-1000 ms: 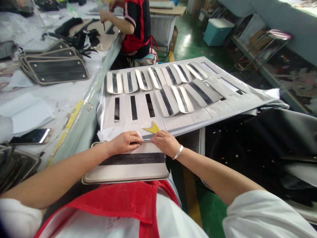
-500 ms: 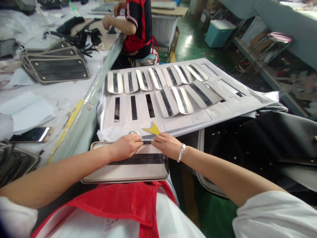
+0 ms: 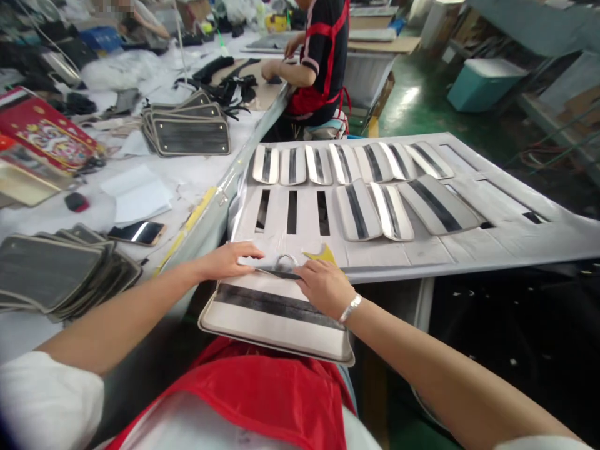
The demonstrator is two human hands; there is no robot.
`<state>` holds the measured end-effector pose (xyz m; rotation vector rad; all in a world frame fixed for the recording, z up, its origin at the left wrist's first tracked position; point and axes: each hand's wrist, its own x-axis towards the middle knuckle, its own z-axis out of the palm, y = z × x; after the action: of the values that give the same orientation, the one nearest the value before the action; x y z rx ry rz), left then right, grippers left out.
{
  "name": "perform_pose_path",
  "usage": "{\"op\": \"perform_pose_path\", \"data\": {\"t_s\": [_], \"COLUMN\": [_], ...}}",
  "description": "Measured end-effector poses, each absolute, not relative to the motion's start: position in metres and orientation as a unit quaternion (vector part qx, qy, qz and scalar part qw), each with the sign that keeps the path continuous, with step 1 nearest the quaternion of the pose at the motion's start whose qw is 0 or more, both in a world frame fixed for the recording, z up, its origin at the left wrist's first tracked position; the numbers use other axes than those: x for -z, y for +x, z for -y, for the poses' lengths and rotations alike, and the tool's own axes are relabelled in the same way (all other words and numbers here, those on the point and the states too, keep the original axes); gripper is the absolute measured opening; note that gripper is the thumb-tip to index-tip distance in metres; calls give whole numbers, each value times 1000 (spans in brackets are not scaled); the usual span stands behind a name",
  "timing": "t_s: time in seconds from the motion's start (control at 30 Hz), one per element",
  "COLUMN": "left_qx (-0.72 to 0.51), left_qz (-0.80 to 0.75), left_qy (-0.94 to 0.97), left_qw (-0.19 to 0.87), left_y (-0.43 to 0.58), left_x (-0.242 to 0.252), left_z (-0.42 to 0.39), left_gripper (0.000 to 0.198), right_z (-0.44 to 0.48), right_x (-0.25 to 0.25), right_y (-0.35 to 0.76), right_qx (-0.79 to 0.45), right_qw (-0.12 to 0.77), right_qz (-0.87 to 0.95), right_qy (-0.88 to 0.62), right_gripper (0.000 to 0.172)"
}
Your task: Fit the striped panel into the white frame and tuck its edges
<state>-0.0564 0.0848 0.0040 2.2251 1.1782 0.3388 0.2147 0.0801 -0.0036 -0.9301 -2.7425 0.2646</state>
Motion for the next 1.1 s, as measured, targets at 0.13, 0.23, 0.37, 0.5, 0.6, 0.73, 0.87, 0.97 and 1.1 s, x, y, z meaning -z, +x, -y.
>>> {"op": "perform_pose_path", "data": {"t_s": [0.13,0.23,0.37,0.5,0.6,0.73,0.87,0.97,1.1], "left_qx": [-104,-125,-161,-216,-217,-113,-40,-47,-50], "left_qz": [-473,-454,-463,-451,-417,-354,-310,-311,-329], "left_qy": [795,816,812,817,850,922,949,948,943], "left_qw": [367,335,316,287,238,108,44,44,34], "left_y": [-89,-89,-91,-100,-103,-101,-97,-95,-94], "left_x": [6,14,20,27,29,20,10,10,13], "left_z": [-82,-79,-73,-65,-62,-61,-59,-55,-51], "left_gripper": [27,26,31,21,21,28,29,30,34], "right_z": [-86,-89,-90,-90,-91,-92,-88,-79,-63], "right_x": [17,23,27,33,33,25,16,15,18], "right_y": [157,134,126,127,127,123,118,127,160], "right_qx": [-132,-126,-110,-105,-98,-65,-10,7,10], "right_qw": [118,116,151,182,182,119,24,17,26], "right_qz": [940,945,948,948,951,973,988,988,980], "right_qy": [-291,-280,-258,-240,-229,-187,-154,-156,-198], "right_gripper": [23,22,24,23,23,25,25,28,33]}}
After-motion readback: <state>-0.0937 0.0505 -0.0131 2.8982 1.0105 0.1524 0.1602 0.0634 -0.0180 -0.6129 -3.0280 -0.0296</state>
